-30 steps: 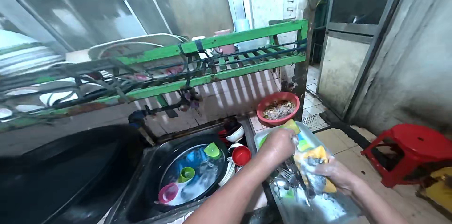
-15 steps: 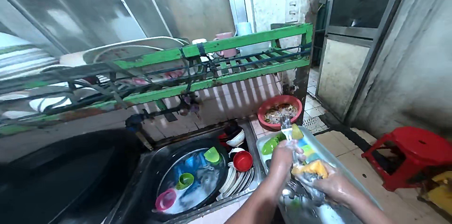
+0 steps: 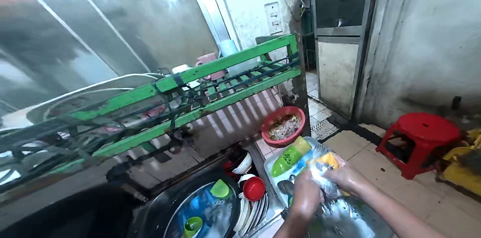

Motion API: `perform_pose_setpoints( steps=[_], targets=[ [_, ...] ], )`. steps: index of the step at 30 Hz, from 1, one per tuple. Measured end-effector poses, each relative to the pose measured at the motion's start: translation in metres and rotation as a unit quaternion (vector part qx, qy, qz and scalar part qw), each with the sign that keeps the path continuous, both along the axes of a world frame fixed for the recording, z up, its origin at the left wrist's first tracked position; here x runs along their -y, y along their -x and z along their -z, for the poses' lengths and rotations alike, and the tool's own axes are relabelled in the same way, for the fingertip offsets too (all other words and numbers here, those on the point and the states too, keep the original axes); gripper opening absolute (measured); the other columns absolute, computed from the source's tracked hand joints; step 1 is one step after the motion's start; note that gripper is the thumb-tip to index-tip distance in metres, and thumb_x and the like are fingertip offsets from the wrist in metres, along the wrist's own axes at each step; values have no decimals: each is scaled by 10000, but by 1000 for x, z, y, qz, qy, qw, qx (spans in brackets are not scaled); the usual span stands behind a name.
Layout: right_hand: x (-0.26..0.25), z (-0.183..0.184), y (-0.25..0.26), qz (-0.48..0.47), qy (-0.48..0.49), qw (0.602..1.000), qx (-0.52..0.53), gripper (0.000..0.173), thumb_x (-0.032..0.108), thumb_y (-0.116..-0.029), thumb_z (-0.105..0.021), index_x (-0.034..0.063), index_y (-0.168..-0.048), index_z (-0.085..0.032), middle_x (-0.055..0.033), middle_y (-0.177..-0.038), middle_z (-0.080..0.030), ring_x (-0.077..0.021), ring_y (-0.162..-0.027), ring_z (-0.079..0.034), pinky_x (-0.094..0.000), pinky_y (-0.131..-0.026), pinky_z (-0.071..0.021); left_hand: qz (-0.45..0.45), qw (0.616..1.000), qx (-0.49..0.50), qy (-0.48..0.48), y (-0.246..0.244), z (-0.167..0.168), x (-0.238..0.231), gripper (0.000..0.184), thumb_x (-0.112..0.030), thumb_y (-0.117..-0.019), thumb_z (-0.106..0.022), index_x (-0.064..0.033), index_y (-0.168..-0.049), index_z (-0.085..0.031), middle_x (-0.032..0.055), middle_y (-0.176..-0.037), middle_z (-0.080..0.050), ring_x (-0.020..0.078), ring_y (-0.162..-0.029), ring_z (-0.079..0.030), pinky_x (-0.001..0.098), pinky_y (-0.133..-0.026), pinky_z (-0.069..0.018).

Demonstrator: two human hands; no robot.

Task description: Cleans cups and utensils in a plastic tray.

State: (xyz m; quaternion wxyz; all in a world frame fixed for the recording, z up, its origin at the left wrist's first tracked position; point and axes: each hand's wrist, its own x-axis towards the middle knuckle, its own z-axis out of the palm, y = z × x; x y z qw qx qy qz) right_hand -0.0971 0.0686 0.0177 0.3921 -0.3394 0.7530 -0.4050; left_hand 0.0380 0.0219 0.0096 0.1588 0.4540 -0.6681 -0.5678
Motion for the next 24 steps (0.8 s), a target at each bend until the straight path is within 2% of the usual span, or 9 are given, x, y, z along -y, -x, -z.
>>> perform_pose_setpoints(
  steps=[2, 5, 8, 10, 14, 17, 19, 21, 24],
  targets=[
    [4, 0, 7, -14, -15, 998, -68, 551, 166, -929, -738, 89, -1437, -540, -223, -1275, -642, -360, -1185, -620, -566, -1022, -475, 14, 1000, 11, -19, -3, 2, -2, 234, -78, -1052, -505, 1, -1258, -582, 68, -806, -623, 128, -572, -566, 293, -564, -512],
    [13, 1, 29, 55, 39, 991, -113, 494, 217, -935, -746, 104, -1389, -589, -238, -1220, -673, -420, -1126, -649, -652, -957, -490, -6, 992, -53, -113, -3, 7, -5, 234, -54, -1067, -460, 6, -1280, -537, 67, -803, -654, 87, -477, -518, 233, -445, -451],
    [7, -14, 33, 107, 101, 987, 61, 541, 259, -952, -737, 102, -1425, -526, -198, -1124, -682, -324, -971, -674, -546, -850, -547, -38, 986, -92, -137, -10, 9, 1, 229, -69, -1075, -455, 16, -1269, -544, 106, -859, -706, 103, -484, -554, 236, -439, -457],
    [-1, -8, 23, 51, 110, 984, 129, 513, 242, -964, -712, 113, -1414, -502, -151, -1041, -698, -248, -876, -704, -440, -776, -602, -47, 988, -90, -117, -12, 6, 2, 221, -77, -1070, -472, 20, -1249, -559, 107, -836, -708, 110, -485, -562, 239, -439, -459],
    [7, 6, 8, -17, -3, 998, -59, 583, 237, -936, -741, 112, -1464, -528, -207, -1295, -644, -357, -1206, -615, -581, -1035, -466, -32, 998, -2, -57, -7, 2, -11, 227, -89, -1058, -495, 9, -1254, -551, 64, -679, -588, 128, -499, -551, 275, -489, -487],
    [8, 8, 22, 26, 47, 982, -182, 470, 254, -972, -691, 107, -1405, -582, -226, -1244, -672, -412, -1169, -641, -649, -988, -483, -37, 996, -25, -81, -13, 6, -15, 213, -65, -1059, -478, 11, -1246, -549, 66, -711, -621, 109, -483, -546, 249, -458, -471],
    [7, 10, 30, 108, 113, 983, -96, 520, 285, -986, -690, 61, -1430, -538, -254, -1221, -668, -419, -1124, -653, -645, -959, -501, -60, 987, -86, -121, -15, 8, -15, 208, -34, -1059, -456, 25, -1239, -541, 100, -765, -665, 113, -471, -546, 242, -432, -459],
    [4, 10, 31, 145, 133, 977, 84, 648, 388, -1013, -640, 97, -1534, -387, -252, -1259, -628, -382, -1108, -637, -592, -936, -513, -66, 977, -139, -149, -18, 6, -14, 204, -32, -1068, -435, 38, -1234, -530, 124, -796, -681, 118, -463, -551, 241, -423, -465],
    [0, 22, 17, 28, 90, 983, 160, 532, 352, -999, -663, 108, -1440, -493, -178, -1161, -671, -278, -1018, -675, -480, -892, -560, -26, 973, -159, -167, -20, -1, -19, 208, -41, -1066, -433, 43, -1226, -537, 116, -790, -689, 121, -511, -593, 248, -465, -506]
  ],
)
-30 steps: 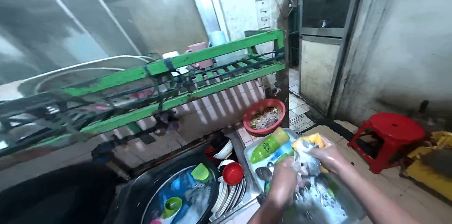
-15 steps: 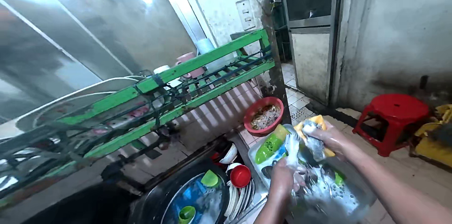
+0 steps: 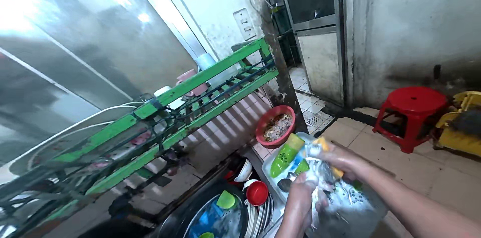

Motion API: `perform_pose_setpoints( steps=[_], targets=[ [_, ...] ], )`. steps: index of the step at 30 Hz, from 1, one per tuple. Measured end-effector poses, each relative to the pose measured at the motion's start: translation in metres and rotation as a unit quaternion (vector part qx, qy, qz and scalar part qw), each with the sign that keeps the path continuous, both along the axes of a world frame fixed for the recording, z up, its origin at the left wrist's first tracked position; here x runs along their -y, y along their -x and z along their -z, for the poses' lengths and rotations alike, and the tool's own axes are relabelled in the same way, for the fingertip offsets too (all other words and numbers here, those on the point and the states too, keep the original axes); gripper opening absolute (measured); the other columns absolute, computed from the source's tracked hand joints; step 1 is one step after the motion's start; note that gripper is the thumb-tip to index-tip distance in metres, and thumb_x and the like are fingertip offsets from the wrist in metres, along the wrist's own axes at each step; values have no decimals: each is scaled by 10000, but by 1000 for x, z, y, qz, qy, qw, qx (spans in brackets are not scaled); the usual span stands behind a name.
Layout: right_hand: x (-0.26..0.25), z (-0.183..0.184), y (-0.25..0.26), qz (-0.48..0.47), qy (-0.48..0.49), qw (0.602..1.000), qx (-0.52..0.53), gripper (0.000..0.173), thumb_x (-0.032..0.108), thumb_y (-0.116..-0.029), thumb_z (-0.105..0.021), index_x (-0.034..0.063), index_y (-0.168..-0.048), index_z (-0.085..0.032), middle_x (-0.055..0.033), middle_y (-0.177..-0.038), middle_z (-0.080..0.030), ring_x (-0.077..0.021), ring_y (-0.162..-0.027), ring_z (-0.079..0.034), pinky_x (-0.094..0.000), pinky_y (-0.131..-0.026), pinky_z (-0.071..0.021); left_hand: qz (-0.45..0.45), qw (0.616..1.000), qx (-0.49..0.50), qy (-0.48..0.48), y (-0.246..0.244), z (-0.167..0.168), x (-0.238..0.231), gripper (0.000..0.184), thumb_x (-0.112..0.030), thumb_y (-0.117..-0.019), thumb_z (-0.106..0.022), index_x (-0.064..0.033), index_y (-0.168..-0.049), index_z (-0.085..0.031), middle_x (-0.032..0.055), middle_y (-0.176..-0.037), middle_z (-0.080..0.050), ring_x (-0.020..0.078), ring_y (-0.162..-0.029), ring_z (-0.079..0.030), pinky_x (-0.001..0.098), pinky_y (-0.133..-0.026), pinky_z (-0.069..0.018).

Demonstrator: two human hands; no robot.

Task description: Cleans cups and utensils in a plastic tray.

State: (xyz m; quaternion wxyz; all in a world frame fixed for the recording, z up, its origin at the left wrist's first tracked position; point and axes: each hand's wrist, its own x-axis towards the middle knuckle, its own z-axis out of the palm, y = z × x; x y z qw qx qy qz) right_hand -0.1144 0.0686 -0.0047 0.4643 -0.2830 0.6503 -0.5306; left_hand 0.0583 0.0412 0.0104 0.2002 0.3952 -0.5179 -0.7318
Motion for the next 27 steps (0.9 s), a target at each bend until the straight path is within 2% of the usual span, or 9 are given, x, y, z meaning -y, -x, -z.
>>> perform_pose_setpoints(
  steps=[2, 4, 8, 13, 16, 18, 22, 24, 27],
  targets=[
    [0, -10, -6, -38, -26, 997, -66, 428, 244, -990, -684, 79, -1372, -583, -172, -1163, -684, -270, -1048, -672, -487, -948, -532, 39, 999, 14, 11, -2, -1, -2, 221, -80, -1075, -430, 24, -1233, -544, 85, -797, -676, 129, -594, -634, 268, -543, -552],
    [0, -18, 1, 40, 29, 995, -92, 377, 170, -1000, -661, 21, -1341, -601, -210, -1169, -682, -307, -1061, -668, -528, -966, -522, 67, 997, 29, 26, -8, 8, -1, 252, -146, -1099, -406, 10, -1222, -561, 54, -754, -651, 110, -590, -608, 254, -540, -523],
    [5, -19, 13, 183, 89, 978, 47, 405, 225, -1018, -626, 42, -1367, -536, -158, -1079, -679, -229, -908, -678, -436, -809, -576, 50, 998, -15, 42, -5, 14, 1, 227, -133, -1097, -357, -2, -1103, -543, -6, -632, -539, 57, -488, -517, 197, -464, -461],
    [-2, -23, -16, 7, -31, 994, -107, 393, 267, -985, -692, 23, -1285, -618, -190, -1126, -683, -301, -1043, -664, -528, -951, -517, 159, 981, 70, 81, -7, 4, 19, 251, -194, -1105, -375, -14, -1185, -531, -8, -679, -568, 67, -540, -540, 223, -528, -485],
    [-12, -44, -5, -145, -72, 968, -192, 353, 232, -990, -682, 1, -1250, -621, -200, -1098, -675, -309, -1023, -657, -534, -935, -511, 175, 969, 91, 150, -15, -3, 43, 437, -309, -1092, -425, 24, -1357, -524, 98, -1040, -690, 146, -873, -672, 323, -780, -574],
    [-15, -52, -10, -271, -85, 932, -223, 363, 201, -963, -706, -26, -1237, -630, -216, -1092, -674, -323, -1013, -657, -549, -933, -510, 116, 983, 18, 143, -11, -11, 52, 498, -399, -1069, -447, 3, -1342, -554, 112, -1160, -677, 166, -1030, -664, 349, -906, -563],
    [-14, -46, -31, -393, -81, 892, -210, 378, 159, -966, -702, -67, -1251, -597, -222, -1137, -633, -281, -1031, -615, -492, -944, -482, 23, 990, -134, 39, 3, -16, 48, 284, -202, -1087, -425, -7, -1123, -628, 121, -934, -722, 195, -861, -714, 356, -802, -599],
    [-17, -37, -33, -405, -102, 887, -197, 428, 176, -954, -719, -22, -1304, -574, -195, -1150, -637, -257, -1030, -622, -478, -937, -494, -14, 988, -152, 21, 2, -15, 56, 300, -167, -1096, -383, 20, -1128, -617, 175, -918, -733, 268, -845, -733, 416, -803, -608],
    [-26, -17, -26, -418, -147, 861, -250, 548, 223, -936, -749, 21, -1400, -541, -261, -1245, -624, -394, -1153, -605, -617, -980, -457, -97, 980, -171, 35, -7, -27, 75, 300, -191, -1116, -351, -6, -1162, -582, 174, -932, -738, 287, -836, -750, 439, -776, -632]
  ],
)
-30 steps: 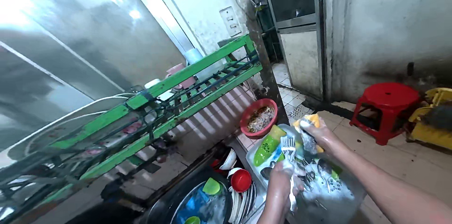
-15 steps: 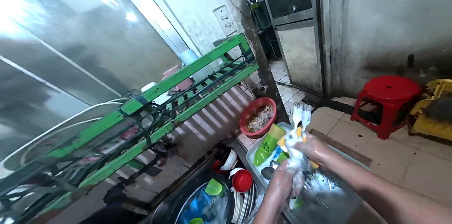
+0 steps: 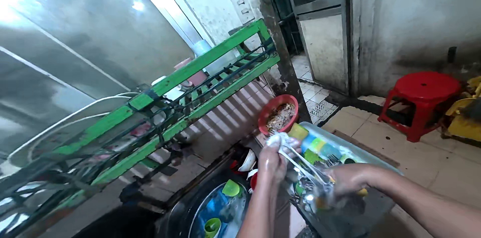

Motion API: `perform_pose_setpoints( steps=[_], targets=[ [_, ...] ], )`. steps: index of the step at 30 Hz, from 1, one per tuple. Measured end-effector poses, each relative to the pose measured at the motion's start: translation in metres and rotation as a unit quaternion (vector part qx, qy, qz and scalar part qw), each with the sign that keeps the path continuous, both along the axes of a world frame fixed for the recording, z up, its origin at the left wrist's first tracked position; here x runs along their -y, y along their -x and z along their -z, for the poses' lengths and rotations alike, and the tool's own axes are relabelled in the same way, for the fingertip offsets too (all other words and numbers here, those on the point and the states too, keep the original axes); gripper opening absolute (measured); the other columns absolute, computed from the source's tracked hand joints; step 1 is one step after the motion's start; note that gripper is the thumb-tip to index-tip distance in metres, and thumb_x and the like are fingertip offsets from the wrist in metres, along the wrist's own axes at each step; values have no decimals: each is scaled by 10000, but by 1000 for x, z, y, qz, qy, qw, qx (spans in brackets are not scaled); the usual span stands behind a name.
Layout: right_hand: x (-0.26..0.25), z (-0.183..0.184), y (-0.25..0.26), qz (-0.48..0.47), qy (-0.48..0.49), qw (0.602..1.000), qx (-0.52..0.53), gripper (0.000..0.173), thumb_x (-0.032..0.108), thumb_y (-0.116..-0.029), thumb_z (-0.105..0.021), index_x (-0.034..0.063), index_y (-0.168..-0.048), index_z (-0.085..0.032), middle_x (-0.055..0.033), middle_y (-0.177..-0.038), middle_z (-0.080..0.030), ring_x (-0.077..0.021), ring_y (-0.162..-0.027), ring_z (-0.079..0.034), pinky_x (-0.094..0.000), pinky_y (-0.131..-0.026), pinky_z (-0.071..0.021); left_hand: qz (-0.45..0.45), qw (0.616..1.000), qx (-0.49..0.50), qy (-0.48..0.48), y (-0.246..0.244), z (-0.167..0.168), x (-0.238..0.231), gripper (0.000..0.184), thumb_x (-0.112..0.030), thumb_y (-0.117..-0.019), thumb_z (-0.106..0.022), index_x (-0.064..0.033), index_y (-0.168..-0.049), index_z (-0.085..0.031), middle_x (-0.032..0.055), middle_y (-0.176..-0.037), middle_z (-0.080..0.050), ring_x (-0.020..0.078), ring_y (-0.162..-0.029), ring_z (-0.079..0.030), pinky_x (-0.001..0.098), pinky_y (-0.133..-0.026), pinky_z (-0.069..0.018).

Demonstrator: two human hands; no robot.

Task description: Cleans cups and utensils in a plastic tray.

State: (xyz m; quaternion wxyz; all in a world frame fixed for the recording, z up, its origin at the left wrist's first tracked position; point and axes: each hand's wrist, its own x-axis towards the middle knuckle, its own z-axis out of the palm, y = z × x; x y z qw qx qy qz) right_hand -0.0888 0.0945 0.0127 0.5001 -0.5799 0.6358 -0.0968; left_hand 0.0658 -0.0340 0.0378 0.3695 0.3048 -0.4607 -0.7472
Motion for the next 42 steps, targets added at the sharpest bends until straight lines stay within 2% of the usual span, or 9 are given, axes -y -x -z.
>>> perform_pose_setpoints(
  steps=[3, 6, 9, 14, 22, 26, 30, 34, 42],
  targets=[
    [-7, 4, 19, 124, 11, 991, 58, 509, 84, -934, -724, 39, -1407, -539, -218, -1263, -626, -326, -1153, -616, -522, -1003, -483, -58, 994, 52, 80, -10, -14, 11, 266, -181, -1116, -380, -5, -1188, -565, 159, -912, -737, 258, -806, -753, 401, -747, -636],
    [-6, -3, 27, 281, 103, 902, 310, 418, 71, -878, -696, 54, -1280, -583, -107, -943, -714, -185, -781, -703, -346, -695, -609, -37, 950, 197, 241, -12, -4, 3, 308, -263, -1101, -451, -41, -1239, -613, 88, -983, -751, 168, -854, -722, 356, -793, -595],
    [12, -22, 4, 298, 138, 847, 418, 511, 37, -832, -713, 82, -1313, -547, -90, -898, -707, -169, -711, -690, -329, -631, -604, -24, 925, 248, 288, 3, 0, -21, 300, -238, -1086, -490, -78, -1304, -620, 90, -1099, -705, 154, -940, -670, 386, -839, -560],
    [29, -11, -20, 300, 140, 884, 331, 571, -96, -795, -688, 67, -1328, -560, -126, -1012, -709, -204, -841, -706, -378, -734, -604, -62, 937, 222, 264, -4, -8, -16, 300, -203, -1099, -450, -70, -1337, -576, 91, -1142, -691, 152, -948, -656, 372, -836, -552],
    [1, -15, -7, 199, 71, 977, -11, 476, 123, -909, -781, 110, -1353, -610, -157, -1238, -658, -297, -1130, -632, -519, -976, -502, -180, 978, 11, 106, -77, -22, 54, 206, -148, -1104, -355, -69, -1217, -507, 53, -892, -673, 186, -751, -699, 408, -723, -623],
    [-38, 19, 32, 121, 250, 953, -125, 401, -29, -843, -792, -1, -1234, -706, -209, -1276, -671, -388, -1247, -602, -555, -1091, -443, -161, 908, 333, 195, -168, 0, 93, 318, -120, -1098, -398, -37, -1398, -463, 90, -1017, -650, 156, -711, -636, 346, -666, -578],
    [-63, 103, 59, 72, 487, 845, -207, 341, 108, -754, -692, 26, -1079, -752, -202, -1041, -734, -455, -967, -697, -671, -870, -534, -16, 739, 647, 186, -241, 84, 118, 349, -175, -1094, -471, -43, -1408, -547, 242, -1193, -651, 356, -933, -674, 533, -839, -561],
    [-60, 16, 22, 73, 61, 969, -227, 468, 123, -957, -710, -18, -1382, -573, -242, -1403, -568, -402, -1341, -522, -548, -1133, -393, 91, 618, 761, 174, -249, 109, 117, 459, -126, -1026, -564, -43, -1475, -510, 247, -1425, -565, 398, -1314, -560, 564, -1110, -433],
    [-48, 49, 35, -64, 13, 964, -257, 518, 203, -885, -789, 79, -1357, -614, -183, -1404, -572, -404, -1335, -509, -590, -1082, -430, 160, 691, 600, 370, -103, 16, 40, 276, -179, -1048, -570, -15, -1236, -688, 192, -1278, -644, 316, -1190, -624, 488, -1059, -483]
  ],
)
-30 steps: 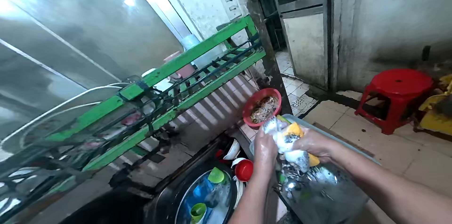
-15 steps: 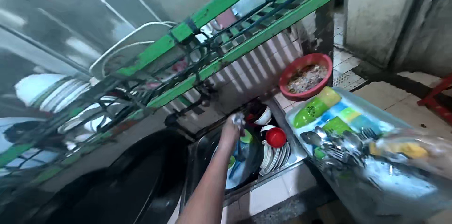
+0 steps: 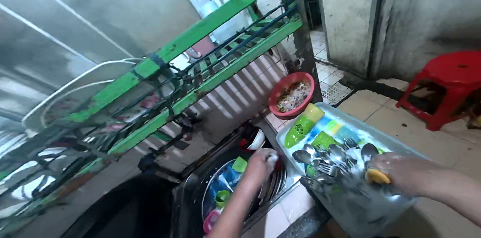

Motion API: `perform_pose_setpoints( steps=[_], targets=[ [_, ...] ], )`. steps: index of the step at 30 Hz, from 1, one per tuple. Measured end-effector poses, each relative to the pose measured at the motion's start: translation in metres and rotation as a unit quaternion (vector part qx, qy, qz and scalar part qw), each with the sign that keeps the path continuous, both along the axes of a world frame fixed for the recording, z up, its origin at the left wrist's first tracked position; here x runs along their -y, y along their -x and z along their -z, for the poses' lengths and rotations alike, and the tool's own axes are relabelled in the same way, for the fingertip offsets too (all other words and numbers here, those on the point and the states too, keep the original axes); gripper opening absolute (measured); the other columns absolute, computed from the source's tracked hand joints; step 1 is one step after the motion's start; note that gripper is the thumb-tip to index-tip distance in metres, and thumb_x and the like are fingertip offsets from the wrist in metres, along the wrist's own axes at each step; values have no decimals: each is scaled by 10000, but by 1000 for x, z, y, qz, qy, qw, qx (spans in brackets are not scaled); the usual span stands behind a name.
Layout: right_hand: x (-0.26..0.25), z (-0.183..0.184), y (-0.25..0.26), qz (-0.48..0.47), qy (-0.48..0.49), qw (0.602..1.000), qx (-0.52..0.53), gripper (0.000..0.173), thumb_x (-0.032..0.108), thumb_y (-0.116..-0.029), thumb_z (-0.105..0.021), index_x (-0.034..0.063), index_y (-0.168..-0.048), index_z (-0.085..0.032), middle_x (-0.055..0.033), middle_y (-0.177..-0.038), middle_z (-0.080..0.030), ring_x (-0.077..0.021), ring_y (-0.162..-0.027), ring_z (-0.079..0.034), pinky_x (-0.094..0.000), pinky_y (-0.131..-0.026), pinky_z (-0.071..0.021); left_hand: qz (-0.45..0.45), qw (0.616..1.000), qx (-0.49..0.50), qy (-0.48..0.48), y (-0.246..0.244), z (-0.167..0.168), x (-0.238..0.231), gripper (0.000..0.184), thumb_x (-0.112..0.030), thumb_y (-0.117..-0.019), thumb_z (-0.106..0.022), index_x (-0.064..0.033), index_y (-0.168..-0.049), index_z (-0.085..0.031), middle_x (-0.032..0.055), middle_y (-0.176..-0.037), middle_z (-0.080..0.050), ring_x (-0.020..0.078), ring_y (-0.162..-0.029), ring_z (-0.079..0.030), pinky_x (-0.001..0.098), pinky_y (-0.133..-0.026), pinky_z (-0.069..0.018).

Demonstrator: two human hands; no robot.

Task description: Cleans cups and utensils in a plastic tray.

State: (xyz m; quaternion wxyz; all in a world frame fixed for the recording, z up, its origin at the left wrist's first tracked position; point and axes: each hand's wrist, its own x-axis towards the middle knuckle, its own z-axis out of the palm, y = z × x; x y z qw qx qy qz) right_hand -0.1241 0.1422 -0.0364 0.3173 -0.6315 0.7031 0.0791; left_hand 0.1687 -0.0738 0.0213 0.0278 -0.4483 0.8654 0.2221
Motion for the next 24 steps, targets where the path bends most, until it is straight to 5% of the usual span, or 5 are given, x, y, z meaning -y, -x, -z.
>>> perform_pose_setpoints(
  steps=[4, 10, 14, 18, 24],
  targets=[
    [-3, 8, 1, 2, 45, 999, 8, 436, 131, -892, -755, 62, -1307, -638, -171, -1325, -631, -386, -1258, -583, -588, -1035, -479, 226, 965, 130, -43, 40, -8, -53, 423, -353, -978, -678, -139, -1343, -650, 126, -1402, -591, 312, -1330, -540, 536, -1106, -449],
    [-3, -4, 8, 148, 44, 985, 80, 478, 174, -944, -711, 55, -1381, -559, -231, -1251, -648, -410, -1194, -615, -601, -1007, -474, 395, 904, 141, 80, 27, 6, -61, 302, -63, -1056, -448, -44, -1244, -684, 179, -1283, -657, 373, -1279, -579, 524, -1112, -435],
    [-7, -26, 11, 330, 92, 907, 247, 459, 81, -920, -748, 53, -1350, -593, -203, -1242, -647, -332, -1151, -622, -525, -999, -485, 328, 932, 28, 149, 13, -14, -38, 216, -140, -1022, -574, -64, -1118, -753, 140, -1144, -731, 320, -1143, -679, 514, -1016, -529],
    [2, -45, -6, 377, 159, 753, 515, 449, -2, -893, -699, 36, -1314, -548, -135, -1000, -698, -212, -843, -703, -380, -749, -606, 203, 975, 32, 79, 43, -63, -46, 243, -230, -1030, -604, -48, -1096, -750, 124, -1092, -720, 268, -1046, -685, 482, -964, -535],
    [44, -68, -55, 264, 154, 749, 587, 562, -26, -829, -717, 37, -1345, -504, -111, -1042, -678, -168, -892, -691, -350, -796, -599, 91, 988, -108, 64, 89, -90, -65, 173, -162, -994, -640, -63, -894, -740, 80, -926, -701, 212, -854, -659, 464, -794, -541]
  ],
)
